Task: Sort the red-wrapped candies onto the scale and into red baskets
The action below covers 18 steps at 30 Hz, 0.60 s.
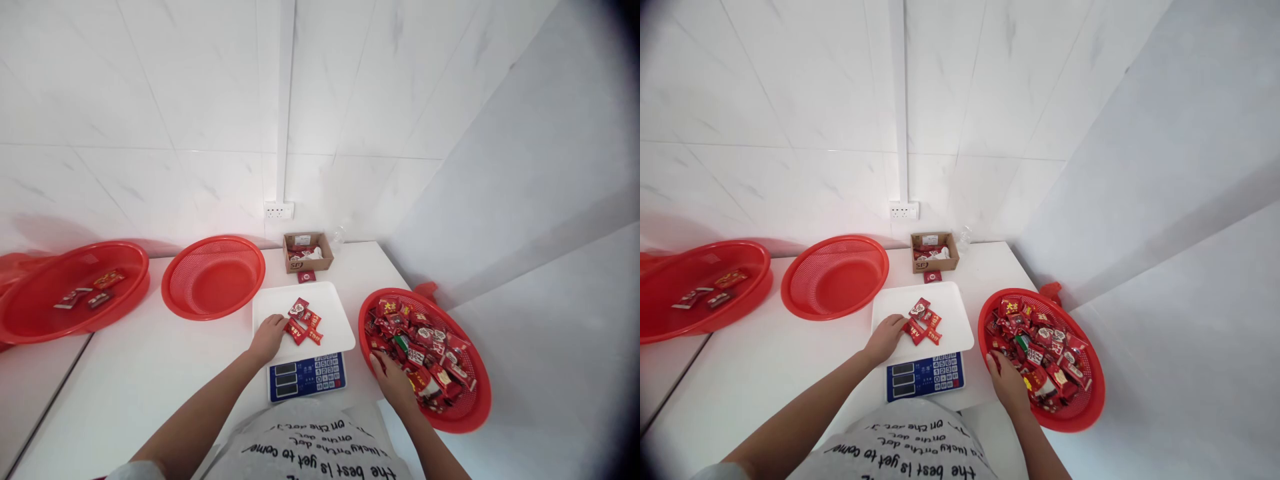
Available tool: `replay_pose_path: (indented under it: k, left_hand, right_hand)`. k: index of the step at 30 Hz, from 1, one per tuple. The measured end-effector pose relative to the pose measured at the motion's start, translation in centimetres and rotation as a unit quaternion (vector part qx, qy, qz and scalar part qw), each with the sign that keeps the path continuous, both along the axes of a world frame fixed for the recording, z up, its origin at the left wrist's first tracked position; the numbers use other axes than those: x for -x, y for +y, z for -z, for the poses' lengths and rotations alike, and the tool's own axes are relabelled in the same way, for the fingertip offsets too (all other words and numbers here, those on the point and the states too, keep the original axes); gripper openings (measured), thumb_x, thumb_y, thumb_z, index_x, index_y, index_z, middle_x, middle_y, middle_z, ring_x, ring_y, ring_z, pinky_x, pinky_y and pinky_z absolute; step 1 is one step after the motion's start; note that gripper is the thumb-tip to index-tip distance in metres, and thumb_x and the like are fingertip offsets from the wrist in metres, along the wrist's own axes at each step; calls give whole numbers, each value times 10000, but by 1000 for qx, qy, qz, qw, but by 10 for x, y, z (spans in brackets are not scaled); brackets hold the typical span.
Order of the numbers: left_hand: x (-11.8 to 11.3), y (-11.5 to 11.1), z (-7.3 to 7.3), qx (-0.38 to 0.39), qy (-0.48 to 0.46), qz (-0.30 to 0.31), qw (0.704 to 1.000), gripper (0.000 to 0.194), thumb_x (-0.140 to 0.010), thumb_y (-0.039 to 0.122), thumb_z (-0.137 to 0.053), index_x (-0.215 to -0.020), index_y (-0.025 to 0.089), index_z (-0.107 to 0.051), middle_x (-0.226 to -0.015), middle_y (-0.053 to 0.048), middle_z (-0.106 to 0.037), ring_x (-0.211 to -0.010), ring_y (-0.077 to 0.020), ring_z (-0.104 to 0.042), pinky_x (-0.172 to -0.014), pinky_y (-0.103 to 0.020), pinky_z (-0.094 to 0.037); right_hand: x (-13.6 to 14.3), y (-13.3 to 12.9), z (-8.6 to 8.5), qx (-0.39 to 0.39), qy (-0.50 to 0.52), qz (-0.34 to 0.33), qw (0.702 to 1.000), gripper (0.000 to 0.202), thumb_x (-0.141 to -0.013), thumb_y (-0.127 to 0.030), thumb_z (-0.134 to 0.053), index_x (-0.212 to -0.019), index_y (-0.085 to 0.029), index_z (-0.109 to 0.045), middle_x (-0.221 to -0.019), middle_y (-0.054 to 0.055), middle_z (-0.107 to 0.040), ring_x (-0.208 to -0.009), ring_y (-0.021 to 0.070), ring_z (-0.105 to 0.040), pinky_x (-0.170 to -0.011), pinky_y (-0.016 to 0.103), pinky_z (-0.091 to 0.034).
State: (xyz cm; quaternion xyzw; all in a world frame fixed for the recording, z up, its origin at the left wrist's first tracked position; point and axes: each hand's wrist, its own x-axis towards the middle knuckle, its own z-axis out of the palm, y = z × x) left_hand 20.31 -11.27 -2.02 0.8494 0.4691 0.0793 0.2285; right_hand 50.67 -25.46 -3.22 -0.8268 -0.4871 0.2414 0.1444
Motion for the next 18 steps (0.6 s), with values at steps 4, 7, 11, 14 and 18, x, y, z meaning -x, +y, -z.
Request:
replay_pose_path:
  k: [4, 7, 11, 14, 18]
  left_hand:
    - [1, -1, -8, 32, -15, -52, 998, 347, -835, 148, -406, -1159, 188, -520, -1133, -83, -549, -1067, -211, -502, -920, -342, -394]
    - [3, -2, -14, 85, -73, -117, 987, 336, -836, 141, -391, -1145, 193, -510, -1134, -79, -541, -989, -181, -554, -850, -302, -432]
    - [6, 0, -17, 194, -147, -196, 950, 286, -845, 226, -409, -1115, 206, -501, -937, -45, -608, -739, -139, -602, -658, -257, -484]
    - [6, 1, -18, 225, -154, -214, 938, 298, -854, 269, -398, -1135, 226, -486, -836, -13, -608, -667, -128, -592, -618, -248, -483]
    - [1, -1, -16, 131, -111, -108, 979, 331, -854, 201, -373, -1139, 247, -537, -1030, -40, -572, -930, -162, -565, -835, -281, -436]
  right_hand:
    - [0, 0, 0, 6, 6, 1, 1000, 562, -845, -506, -261, -1174, -138, -529, -1219, 123, -566, -1126, 257, -512, -945, 362, -372]
    - [0, 0, 1, 10, 3, 2, 1000, 553, -850, -508, -258, -1175, -153, -530, -1226, 120, -561, -1119, 255, -517, -935, 361, -378]
    - [0, -1, 2, 1, 2, -1, 1000, 548, -852, -502, -261, -1166, -146, -536, -1216, 122, -567, -1122, 252, -516, -938, 356, -376]
    - [0, 0, 1, -3, 1, 0, 1000, 536, -851, -500, -268, -1159, -158, -543, -1193, 119, -582, -1106, 244, -528, -927, 347, -386]
    - [1, 0, 0, 3, 1, 0, 1000, 540, -844, -502, -271, -1155, -157, -547, -1198, 121, -579, -1095, 237, -537, -915, 339, -395]
